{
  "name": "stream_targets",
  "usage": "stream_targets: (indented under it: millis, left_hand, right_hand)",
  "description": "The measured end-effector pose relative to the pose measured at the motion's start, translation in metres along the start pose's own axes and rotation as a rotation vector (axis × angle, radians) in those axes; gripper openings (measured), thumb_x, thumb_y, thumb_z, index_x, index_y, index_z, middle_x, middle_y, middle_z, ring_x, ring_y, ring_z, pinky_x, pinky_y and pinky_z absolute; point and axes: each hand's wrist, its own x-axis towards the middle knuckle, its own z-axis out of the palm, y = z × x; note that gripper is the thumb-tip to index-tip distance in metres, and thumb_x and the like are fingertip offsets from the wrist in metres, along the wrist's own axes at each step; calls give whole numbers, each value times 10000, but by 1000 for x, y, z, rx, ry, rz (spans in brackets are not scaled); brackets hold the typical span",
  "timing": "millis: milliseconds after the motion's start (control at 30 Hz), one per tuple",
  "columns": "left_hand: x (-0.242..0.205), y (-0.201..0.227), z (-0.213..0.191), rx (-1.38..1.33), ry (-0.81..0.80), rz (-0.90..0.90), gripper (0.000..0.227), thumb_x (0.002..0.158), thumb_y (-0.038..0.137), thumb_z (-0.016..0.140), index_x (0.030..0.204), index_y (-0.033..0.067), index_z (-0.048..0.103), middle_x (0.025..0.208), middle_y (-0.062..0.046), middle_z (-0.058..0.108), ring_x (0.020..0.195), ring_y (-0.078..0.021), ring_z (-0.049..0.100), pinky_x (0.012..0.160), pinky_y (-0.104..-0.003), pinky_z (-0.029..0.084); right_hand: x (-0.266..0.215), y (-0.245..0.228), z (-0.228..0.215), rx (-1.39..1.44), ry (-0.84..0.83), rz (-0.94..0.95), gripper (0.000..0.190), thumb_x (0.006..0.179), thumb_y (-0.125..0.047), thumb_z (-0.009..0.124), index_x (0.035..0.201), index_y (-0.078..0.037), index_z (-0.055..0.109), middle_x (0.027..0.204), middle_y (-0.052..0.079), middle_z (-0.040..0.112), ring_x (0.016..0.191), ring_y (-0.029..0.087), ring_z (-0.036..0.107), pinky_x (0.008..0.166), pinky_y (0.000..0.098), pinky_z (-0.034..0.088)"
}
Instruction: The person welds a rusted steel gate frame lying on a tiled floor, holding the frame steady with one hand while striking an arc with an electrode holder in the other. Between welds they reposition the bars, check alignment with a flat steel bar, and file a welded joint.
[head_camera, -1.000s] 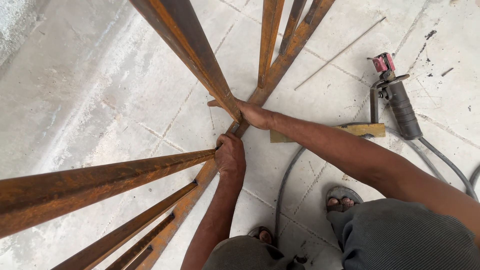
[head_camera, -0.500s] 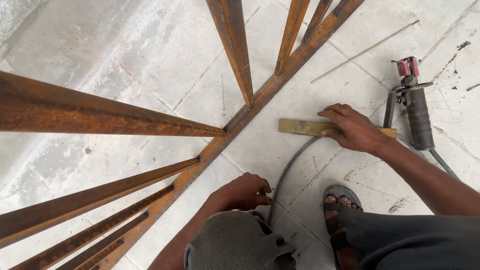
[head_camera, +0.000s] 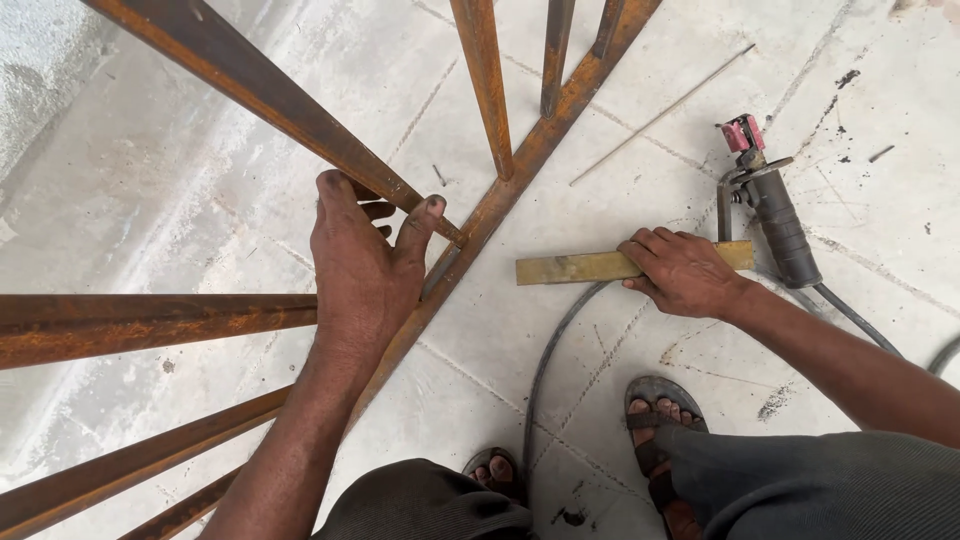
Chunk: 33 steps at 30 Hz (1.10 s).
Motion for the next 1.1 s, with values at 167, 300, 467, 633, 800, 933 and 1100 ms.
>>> stream_targets:
  millis: [167, 300, 467, 633, 800, 933, 1100]
  left_hand:
    - [18, -10, 29, -101, -3, -226, 345, 957, 312, 753, 1052, -4, 653, 801, -117, 662, 747, -181, 650, 652, -363, 562]
    - [15, -82, 99, -184, -67, -322, 310, 926, 233, 748, 1114, 1, 664, 905, -128, 730, 776, -200, 695, 726, -385, 570]
    - [21, -170, 179, -44, -49, -234, 319, 920, 198, 785, 1161, 0, 719, 1130, -220, 741, 1035, -335, 716, 864, -421, 575]
    - [28, -170, 182, -78, -101, -258, 371, 917, 216, 782, 1197, 0, 666, 982, -177, 775, 908, -285, 764, 827, -385, 598]
    - [29, -169, 172, -62, -167, -161, 460, 887, 150, 774, 1281, -8, 598, 959, -171, 766, 887, -276, 760, 794, -401, 596]
    - [29, -150, 161, -35, -239, -261, 552, 980, 311, 649, 1398, -6, 479, 966, -209, 734, 910, -308, 756, 789, -431, 607]
    - [23, -151, 165, -73, -224, -313, 611, 1016, 446, 538, 1418, -3, 440, 982, -245, 728, 958, -347, 743, 828, -478, 584]
  right_hand:
    - [19, 8, -30, 53, -53, -100, 536, 950, -463, 610, 1280, -43, 557, 1104, 127, 615, 960, 262, 679, 790, 415, 614]
    - [33, 19, -30, 21, -131, -119, 536, 938, -470, 590, 1278, -57, 554, 1144, 110, 614, 972, 264, 683, 777, 411, 616]
    - [36, 24, -29, 18, -163, -233, 538, 945, -495, 591, 1239, -46, 553, 1057, 101, 609, 926, 268, 682, 803, 426, 604]
    - [45, 32, -31, 58, -196, -215, 556, 943, -483, 606, 1296, -58, 552, 1063, 108, 602, 932, 267, 673, 796, 425, 602]
    - [73, 43, -24, 58, -144, -293, 543, 917, -459, 625, 1244, -30, 559, 1092, 113, 611, 963, 260, 675, 807, 420, 602]
    - [100, 41, -27, 0, -117, -365, 566, 932, -493, 609, 1258, -32, 571, 1160, 120, 616, 1005, 256, 663, 801, 404, 609]
    - [125, 36, -37, -43, -183, -415, 576, 966, -514, 559, 1289, -38, 568, 1163, 124, 607, 997, 245, 651, 806, 391, 609]
